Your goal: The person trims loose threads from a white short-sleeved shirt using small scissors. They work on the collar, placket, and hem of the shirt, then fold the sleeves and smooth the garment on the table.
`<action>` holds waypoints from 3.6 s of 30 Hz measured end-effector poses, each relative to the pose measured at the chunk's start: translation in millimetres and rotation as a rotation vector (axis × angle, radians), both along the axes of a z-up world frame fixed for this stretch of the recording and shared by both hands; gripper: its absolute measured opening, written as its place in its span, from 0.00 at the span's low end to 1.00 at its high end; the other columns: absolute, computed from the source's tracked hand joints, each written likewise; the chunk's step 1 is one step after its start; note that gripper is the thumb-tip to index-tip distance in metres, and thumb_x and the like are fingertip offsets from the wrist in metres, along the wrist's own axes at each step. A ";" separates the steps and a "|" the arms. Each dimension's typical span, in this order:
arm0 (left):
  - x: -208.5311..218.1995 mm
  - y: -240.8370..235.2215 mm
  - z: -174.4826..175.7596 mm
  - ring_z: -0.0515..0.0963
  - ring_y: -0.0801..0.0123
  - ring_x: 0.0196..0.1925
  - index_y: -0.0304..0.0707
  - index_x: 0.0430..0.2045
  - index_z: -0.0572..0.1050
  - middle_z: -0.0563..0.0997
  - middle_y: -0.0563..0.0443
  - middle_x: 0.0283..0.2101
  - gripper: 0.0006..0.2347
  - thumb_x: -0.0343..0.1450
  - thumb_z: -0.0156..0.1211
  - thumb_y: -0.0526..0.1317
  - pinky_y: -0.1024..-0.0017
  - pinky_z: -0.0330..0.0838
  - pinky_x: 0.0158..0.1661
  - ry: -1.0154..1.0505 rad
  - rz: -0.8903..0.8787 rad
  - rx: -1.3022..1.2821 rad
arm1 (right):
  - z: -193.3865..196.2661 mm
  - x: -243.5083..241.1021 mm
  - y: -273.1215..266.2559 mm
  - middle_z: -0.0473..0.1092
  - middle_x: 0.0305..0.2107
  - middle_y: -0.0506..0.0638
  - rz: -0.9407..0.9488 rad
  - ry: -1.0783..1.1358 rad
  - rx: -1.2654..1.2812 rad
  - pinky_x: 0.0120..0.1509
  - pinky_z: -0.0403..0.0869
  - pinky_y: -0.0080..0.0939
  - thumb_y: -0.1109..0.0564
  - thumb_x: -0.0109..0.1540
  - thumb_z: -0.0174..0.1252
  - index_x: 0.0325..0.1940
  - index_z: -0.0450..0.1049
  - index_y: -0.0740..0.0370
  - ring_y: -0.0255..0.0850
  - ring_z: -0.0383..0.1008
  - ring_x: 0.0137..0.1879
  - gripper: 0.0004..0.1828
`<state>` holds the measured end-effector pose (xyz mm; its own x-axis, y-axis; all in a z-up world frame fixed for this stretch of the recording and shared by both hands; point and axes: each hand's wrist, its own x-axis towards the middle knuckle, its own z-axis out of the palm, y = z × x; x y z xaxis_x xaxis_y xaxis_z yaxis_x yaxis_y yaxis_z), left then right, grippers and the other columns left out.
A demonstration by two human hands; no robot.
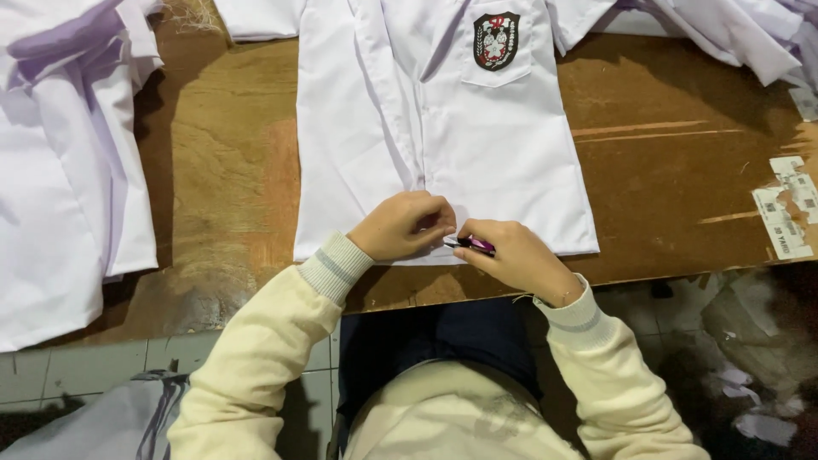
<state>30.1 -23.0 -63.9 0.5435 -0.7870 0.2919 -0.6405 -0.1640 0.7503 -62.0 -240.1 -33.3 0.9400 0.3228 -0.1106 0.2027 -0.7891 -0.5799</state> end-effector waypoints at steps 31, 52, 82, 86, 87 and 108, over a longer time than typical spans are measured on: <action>-4.7 4.5 10.9 0.81 0.60 0.29 0.38 0.32 0.75 0.79 0.49 0.23 0.03 0.73 0.61 0.36 0.65 0.76 0.39 0.105 0.025 -0.172 | 10.0 2.3 -4.9 0.77 0.28 0.57 -0.072 0.134 0.155 0.43 0.77 0.52 0.53 0.63 0.61 0.49 0.75 0.57 0.51 0.79 0.35 0.12; 52.5 94.1 67.4 0.69 0.75 0.16 0.30 0.38 0.74 0.67 0.53 0.20 0.04 0.77 0.58 0.34 0.79 0.66 0.23 -0.272 0.976 -1.098 | -10.2 4.1 -26.6 0.67 0.29 0.49 -0.260 0.198 0.760 0.36 0.69 0.32 0.57 0.67 0.56 0.54 0.73 0.66 0.34 0.69 0.32 0.14; 273.3 190.8 2.0 0.83 0.79 0.22 0.42 0.67 0.63 0.85 0.59 0.26 0.18 0.79 0.47 0.39 0.69 0.82 0.30 0.037 1.495 0.009 | -4.9 7.7 -27.6 0.78 0.42 0.48 -0.288 0.300 0.570 0.56 0.76 0.34 0.48 0.62 0.59 0.47 0.77 0.59 0.37 0.80 0.50 0.15; 257.2 184.7 13.5 0.84 0.79 0.17 0.46 0.56 0.66 0.84 0.51 0.40 0.12 0.77 0.53 0.38 0.76 0.81 0.20 0.006 1.499 -0.100 | -7.6 8.1 -28.8 0.77 0.41 0.47 -0.265 0.286 0.563 0.56 0.76 0.35 0.48 0.62 0.59 0.47 0.77 0.58 0.36 0.80 0.49 0.15; 252.7 183.8 17.6 0.82 0.76 0.15 0.48 0.48 0.66 0.84 0.55 0.27 0.08 0.77 0.53 0.38 0.73 0.78 0.17 0.002 1.502 -0.138 | -8.2 7.9 -29.0 0.77 0.41 0.47 -0.260 0.281 0.563 0.56 0.76 0.34 0.48 0.62 0.59 0.47 0.77 0.59 0.36 0.79 0.49 0.15; 85.2 64.5 88.1 0.67 0.33 0.64 0.26 0.53 0.70 0.68 0.29 0.57 0.15 0.72 0.59 0.25 0.48 0.62 0.63 -0.438 0.576 -0.254 | -5.1 9.4 -26.5 0.69 0.24 0.49 -0.245 0.195 0.714 0.41 0.74 0.41 0.56 0.65 0.59 0.53 0.76 0.65 0.36 0.71 0.31 0.14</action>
